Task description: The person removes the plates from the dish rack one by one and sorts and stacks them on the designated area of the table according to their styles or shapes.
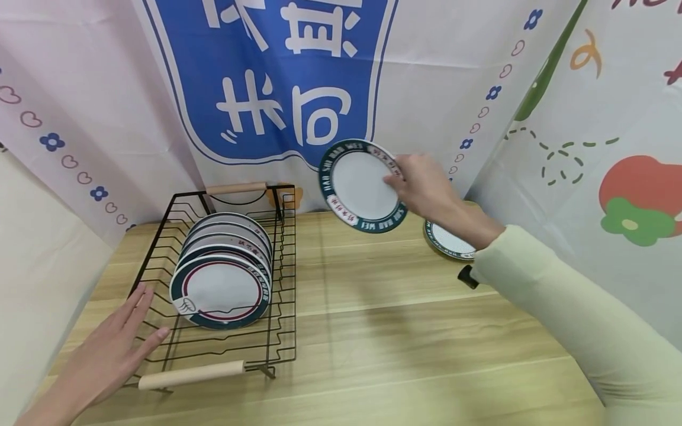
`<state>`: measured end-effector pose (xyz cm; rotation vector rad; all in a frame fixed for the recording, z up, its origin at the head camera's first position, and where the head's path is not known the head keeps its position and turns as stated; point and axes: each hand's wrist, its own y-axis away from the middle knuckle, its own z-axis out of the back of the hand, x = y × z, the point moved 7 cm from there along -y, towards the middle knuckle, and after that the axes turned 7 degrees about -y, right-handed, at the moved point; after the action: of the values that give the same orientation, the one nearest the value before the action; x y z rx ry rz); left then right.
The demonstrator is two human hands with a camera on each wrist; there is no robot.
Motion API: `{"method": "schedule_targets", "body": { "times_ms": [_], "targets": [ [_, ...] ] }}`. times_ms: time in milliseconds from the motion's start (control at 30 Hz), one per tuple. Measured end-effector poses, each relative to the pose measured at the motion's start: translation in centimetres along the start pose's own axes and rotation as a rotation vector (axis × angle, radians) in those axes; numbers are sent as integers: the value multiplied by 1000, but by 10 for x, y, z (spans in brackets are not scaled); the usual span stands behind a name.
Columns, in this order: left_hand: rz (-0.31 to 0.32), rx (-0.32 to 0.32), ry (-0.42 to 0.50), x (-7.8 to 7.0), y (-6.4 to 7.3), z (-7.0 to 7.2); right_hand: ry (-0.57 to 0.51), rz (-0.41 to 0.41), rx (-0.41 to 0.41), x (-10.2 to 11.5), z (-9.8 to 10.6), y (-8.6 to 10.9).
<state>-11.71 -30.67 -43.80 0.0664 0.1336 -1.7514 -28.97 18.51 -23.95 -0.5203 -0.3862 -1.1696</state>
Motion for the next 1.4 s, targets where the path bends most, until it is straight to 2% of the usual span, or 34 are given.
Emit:
{"method": "schedule_targets", "body": {
  "times_ms": [300, 500, 667, 900, 1133, 1400],
  "targets": [
    [-1, 13, -3, -2, -1, 0, 43, -126, -54, -81, 38, 2],
    [-7, 2, -13, -2, 0, 2, 74, -216, -74, -135, 53, 7],
    [-8, 1, -12, -2, 1, 0, 62, -296, -49, -175, 60, 15],
    [-7, 0, -7, 0, 1, 0, -26, -456, -23, -226, 60, 31],
    [-12, -8, -12, -1, 1, 2, -156, -641, 1, -277, 44, 51],
    [-7, -5, -13, -1, 2, 3, -234, -714, -22, -313, 27, 68]
  ]
}}
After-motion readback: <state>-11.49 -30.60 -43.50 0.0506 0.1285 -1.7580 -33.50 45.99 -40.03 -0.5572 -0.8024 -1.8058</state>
